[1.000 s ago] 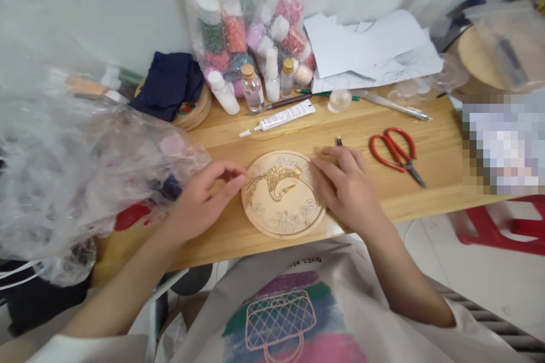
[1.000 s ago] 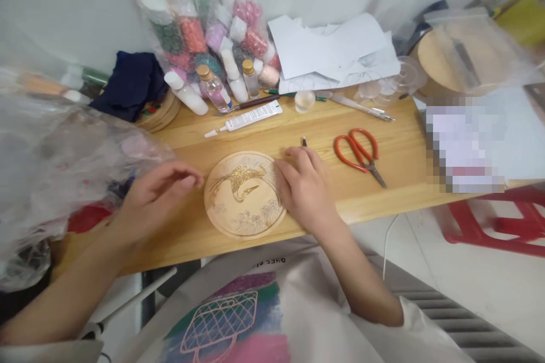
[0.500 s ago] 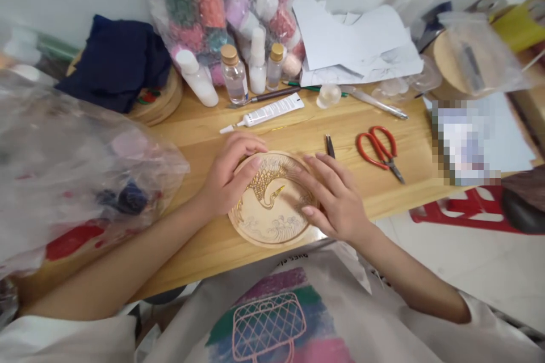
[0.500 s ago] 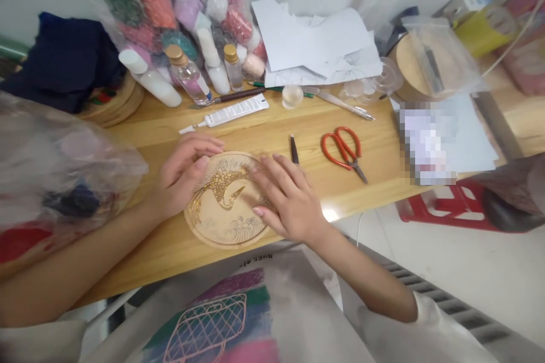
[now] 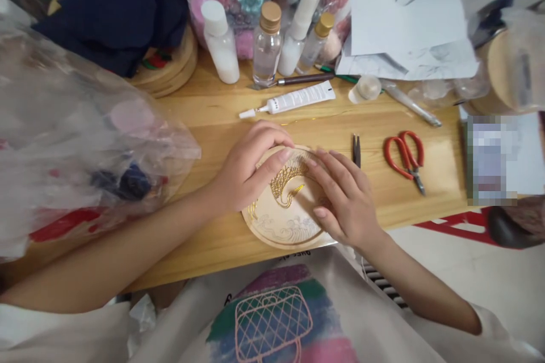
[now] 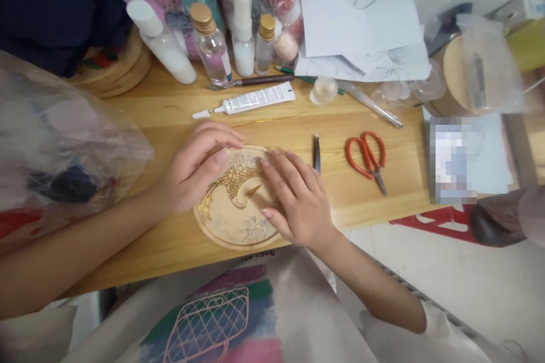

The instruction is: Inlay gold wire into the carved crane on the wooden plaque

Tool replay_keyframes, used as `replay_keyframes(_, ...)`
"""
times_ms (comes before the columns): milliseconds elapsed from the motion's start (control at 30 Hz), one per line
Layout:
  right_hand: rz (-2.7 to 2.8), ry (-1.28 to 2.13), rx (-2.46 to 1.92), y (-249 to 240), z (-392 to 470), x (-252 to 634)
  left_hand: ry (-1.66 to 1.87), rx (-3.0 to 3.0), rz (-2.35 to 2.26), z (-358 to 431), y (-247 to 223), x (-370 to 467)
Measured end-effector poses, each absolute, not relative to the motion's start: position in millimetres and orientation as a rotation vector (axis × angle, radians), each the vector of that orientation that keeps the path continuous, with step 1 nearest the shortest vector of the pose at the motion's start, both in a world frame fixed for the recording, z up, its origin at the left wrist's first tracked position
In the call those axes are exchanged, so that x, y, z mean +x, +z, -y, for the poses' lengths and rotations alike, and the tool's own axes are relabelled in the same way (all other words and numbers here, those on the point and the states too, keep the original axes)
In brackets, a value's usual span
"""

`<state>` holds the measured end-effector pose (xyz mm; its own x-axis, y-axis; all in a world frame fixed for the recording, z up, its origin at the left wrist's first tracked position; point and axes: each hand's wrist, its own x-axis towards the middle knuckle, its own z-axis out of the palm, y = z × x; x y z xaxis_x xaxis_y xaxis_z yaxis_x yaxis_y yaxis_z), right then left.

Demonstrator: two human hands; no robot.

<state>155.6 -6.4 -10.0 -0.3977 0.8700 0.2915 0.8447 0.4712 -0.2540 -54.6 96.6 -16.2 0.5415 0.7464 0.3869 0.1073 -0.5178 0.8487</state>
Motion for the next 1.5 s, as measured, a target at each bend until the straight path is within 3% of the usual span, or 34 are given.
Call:
replay_keyframes(1133, 2.402, 0.034, -1.475, -9.0, 4.6, 154.8, 0.916, 2.005, -0.735, -96.0, -11.6, -54.0)
replay_keyframes(1500, 2.332, 0.169, -1.527, -8.8, 3.8, 152.8, 0.914, 2.005, -0.740, -95.9, -12.6, -53.5)
